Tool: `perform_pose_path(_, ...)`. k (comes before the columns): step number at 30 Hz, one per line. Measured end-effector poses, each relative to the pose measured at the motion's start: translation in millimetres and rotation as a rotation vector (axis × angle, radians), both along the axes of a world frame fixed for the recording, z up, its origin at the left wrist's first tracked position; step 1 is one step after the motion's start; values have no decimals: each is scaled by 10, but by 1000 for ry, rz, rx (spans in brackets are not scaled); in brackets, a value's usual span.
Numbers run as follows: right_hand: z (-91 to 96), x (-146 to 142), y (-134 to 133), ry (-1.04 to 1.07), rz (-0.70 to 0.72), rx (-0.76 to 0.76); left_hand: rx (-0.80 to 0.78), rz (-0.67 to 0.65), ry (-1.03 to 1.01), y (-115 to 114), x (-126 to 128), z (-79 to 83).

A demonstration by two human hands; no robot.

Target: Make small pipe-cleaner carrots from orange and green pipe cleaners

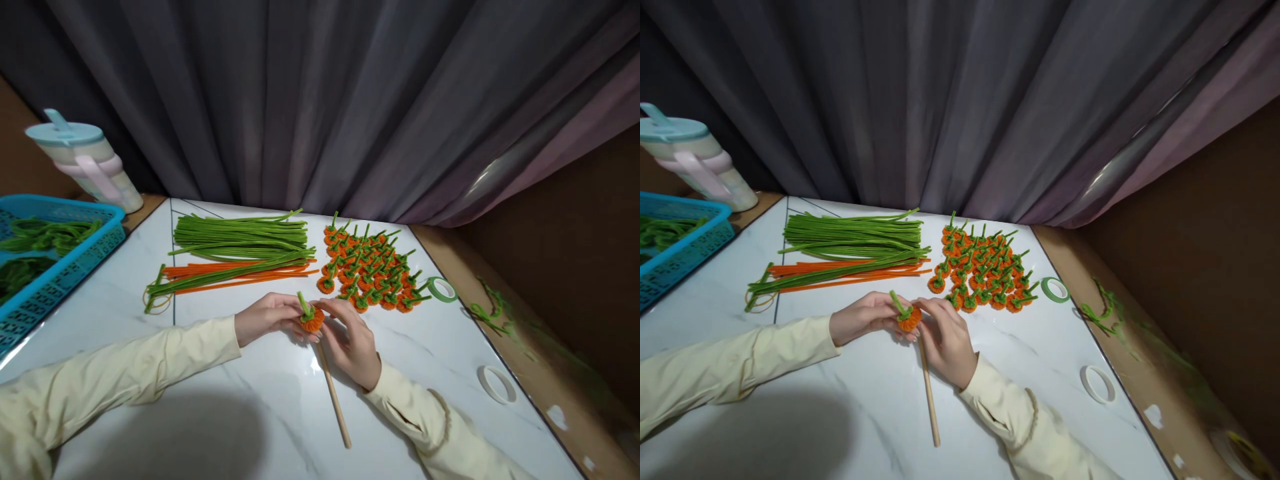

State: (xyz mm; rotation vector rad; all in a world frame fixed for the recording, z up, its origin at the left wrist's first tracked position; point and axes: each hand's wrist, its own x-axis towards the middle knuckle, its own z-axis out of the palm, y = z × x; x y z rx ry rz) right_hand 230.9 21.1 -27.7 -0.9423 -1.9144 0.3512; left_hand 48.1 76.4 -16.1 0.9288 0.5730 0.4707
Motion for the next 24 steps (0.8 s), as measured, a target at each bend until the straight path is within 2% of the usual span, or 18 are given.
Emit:
perform_pose_path(3, 31, 0, -6, 24, -8, -21, 14, 25, 37, 2, -8, 16)
perform_pose_path(8, 84, 1, -12, -6, 22, -26, 67, 151, 86, 14, 2, -23)
perform_pose_path(12, 40, 0, 17, -58, -39, -52, 101, 203, 127, 4, 26, -37)
perform_pose_path(18, -21, 21, 54, -109, 7, -44, 70, 130, 73, -1, 35, -20)
perform_pose_path(24, -15, 4, 44, 16, -49, -172, -28, 142, 19, 30, -3, -59)
